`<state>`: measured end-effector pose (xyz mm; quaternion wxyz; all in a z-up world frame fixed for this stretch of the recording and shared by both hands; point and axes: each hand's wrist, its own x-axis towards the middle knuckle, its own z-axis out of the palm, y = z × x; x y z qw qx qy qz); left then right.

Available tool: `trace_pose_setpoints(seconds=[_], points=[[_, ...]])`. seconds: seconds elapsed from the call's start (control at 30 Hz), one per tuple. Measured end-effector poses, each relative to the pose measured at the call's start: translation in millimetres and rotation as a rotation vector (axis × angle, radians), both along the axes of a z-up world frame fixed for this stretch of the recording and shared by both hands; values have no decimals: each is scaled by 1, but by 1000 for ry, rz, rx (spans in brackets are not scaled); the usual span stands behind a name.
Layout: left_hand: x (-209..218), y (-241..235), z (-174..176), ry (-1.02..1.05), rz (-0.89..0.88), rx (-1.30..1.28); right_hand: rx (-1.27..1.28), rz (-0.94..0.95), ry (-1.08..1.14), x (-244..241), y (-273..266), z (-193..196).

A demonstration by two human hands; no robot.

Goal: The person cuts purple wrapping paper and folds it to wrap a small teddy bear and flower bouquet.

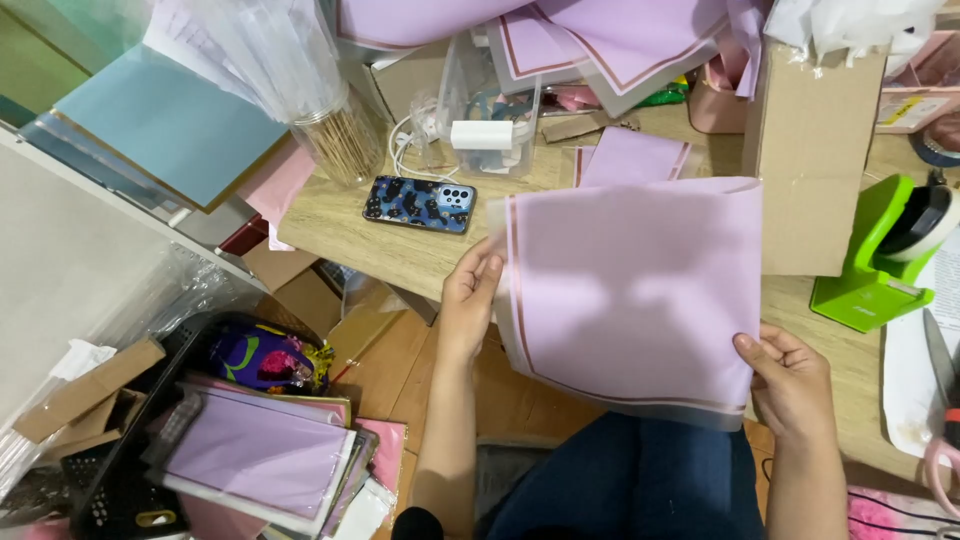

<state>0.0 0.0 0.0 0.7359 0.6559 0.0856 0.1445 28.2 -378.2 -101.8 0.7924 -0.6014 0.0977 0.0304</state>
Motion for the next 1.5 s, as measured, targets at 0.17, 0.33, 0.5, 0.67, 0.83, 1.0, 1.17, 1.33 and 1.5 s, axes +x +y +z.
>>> trace_pose_setpoints(seconds=[0.17,0.33,0.5,0.67,0.83,1.0,1.17,1.33,1.5], points=[[-4,-21,1,121,-267,153,40,-167,-49,5,-3,-15],[-4,-21,-32,164,-198,92,-14,-249,-64,6,5,-19],[-2,-14,-42,142,-122,150,-104,-250,-219,-8,34,23],[11,2,-66,132,10,189,-835,-186,-853,-19,51,49],[12,9,-83,202,150,343,-1362,249,-835,-10,56,36],[16,20,-91,228,72,184,-1692,296,-877,-13,60,20],[2,13,-61,296,129,161,-1677,286,-803,-17,64,31],[-15,27,-84,274,152,70,-1686,269,-792,-17,64,26],[-32,33,-90,318,33,-5,-1667,302,-742,-18,65,29]])
